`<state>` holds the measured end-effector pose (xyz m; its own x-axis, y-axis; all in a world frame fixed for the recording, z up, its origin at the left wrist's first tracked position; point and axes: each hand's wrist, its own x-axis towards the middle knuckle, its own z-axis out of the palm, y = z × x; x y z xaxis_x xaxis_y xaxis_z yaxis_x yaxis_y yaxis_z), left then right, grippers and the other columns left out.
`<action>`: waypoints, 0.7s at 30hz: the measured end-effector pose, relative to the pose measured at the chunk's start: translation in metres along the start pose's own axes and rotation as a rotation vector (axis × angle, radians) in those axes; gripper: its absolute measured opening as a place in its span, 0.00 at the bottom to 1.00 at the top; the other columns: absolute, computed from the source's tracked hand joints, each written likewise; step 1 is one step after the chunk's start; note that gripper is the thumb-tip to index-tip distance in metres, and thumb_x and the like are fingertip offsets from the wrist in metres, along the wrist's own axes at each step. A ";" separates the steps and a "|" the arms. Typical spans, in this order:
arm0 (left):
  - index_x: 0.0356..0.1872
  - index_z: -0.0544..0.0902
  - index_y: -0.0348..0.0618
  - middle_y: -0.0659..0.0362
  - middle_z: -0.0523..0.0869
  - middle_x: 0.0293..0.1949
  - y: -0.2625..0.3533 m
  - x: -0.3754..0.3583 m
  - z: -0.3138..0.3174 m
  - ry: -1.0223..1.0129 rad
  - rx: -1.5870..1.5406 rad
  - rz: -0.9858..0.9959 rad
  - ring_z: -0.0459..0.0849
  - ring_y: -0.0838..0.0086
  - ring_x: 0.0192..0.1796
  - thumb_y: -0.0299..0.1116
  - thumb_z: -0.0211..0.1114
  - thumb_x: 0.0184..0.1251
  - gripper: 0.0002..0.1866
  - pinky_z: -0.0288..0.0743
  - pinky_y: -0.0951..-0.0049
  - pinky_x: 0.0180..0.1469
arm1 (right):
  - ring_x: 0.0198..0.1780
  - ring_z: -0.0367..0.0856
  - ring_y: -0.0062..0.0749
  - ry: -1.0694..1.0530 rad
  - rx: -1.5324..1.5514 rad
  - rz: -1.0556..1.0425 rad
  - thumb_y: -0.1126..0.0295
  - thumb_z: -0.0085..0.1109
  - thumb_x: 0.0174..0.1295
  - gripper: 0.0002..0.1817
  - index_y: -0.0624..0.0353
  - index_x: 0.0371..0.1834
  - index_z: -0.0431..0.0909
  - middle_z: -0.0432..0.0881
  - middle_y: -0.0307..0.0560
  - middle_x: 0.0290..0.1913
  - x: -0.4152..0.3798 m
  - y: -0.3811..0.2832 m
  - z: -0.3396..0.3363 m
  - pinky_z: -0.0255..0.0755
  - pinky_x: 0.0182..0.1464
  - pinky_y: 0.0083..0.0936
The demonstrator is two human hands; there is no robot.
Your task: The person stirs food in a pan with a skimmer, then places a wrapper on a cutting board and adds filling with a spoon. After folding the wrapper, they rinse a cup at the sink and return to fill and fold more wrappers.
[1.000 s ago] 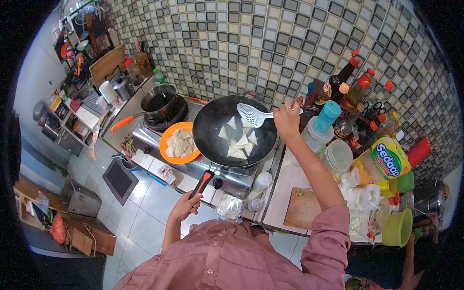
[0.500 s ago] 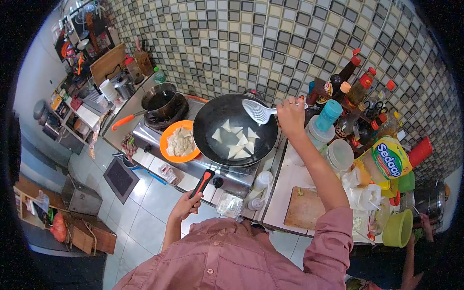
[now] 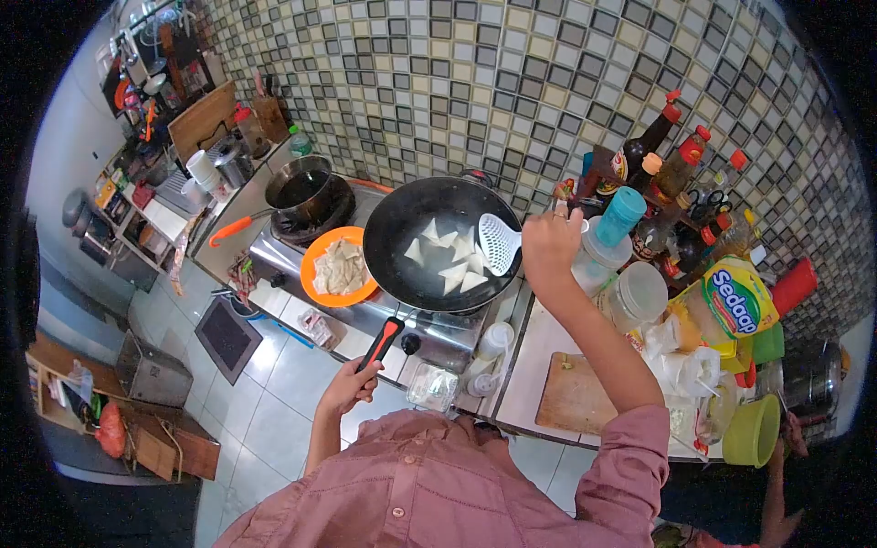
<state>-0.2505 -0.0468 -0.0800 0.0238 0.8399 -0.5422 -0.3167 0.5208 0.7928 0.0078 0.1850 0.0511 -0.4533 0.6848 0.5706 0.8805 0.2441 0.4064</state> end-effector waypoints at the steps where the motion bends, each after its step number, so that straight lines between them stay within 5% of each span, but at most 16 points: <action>1: 0.34 0.69 0.43 0.69 0.65 0.17 0.001 0.000 0.001 -0.001 0.006 -0.002 0.60 0.87 0.14 0.37 0.57 0.64 0.10 0.60 0.83 0.17 | 0.39 0.72 0.34 0.047 -0.018 0.004 0.71 0.52 0.45 0.06 0.56 0.18 0.80 0.79 0.44 0.22 0.002 0.000 -0.001 0.58 0.43 0.34; 8: 0.34 0.70 0.43 0.69 0.65 0.17 0.002 -0.002 0.002 0.007 0.022 0.000 0.60 0.87 0.14 0.38 0.57 0.64 0.10 0.61 0.83 0.17 | 0.36 0.70 0.31 0.156 -0.037 0.018 0.70 0.52 0.45 0.04 0.55 0.21 0.76 0.74 0.42 0.24 0.010 -0.016 0.025 0.59 0.43 0.30; 13: 0.34 0.69 0.43 0.69 0.65 0.17 0.001 -0.001 0.001 0.003 0.017 0.001 0.60 0.87 0.14 0.38 0.57 0.64 0.11 0.61 0.83 0.17 | 0.35 0.69 0.32 0.220 0.008 -0.212 0.69 0.50 0.46 0.07 0.58 0.28 0.74 0.72 0.43 0.27 -0.001 -0.036 0.058 0.61 0.42 0.30; 21: 0.35 0.69 0.43 0.69 0.65 0.16 0.000 -0.001 0.002 0.011 0.026 -0.002 0.60 0.87 0.14 0.38 0.57 0.63 0.11 0.62 0.83 0.18 | 0.27 0.72 0.33 -0.012 0.021 -0.273 0.70 0.51 0.49 0.15 0.58 0.42 0.73 0.74 0.44 0.25 -0.035 -0.070 0.063 0.64 0.28 0.29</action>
<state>-0.2483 -0.0473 -0.0793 0.0139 0.8372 -0.5467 -0.2915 0.5264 0.7987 -0.0287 0.1872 -0.0426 -0.6724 0.5998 0.4337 0.7290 0.4349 0.5286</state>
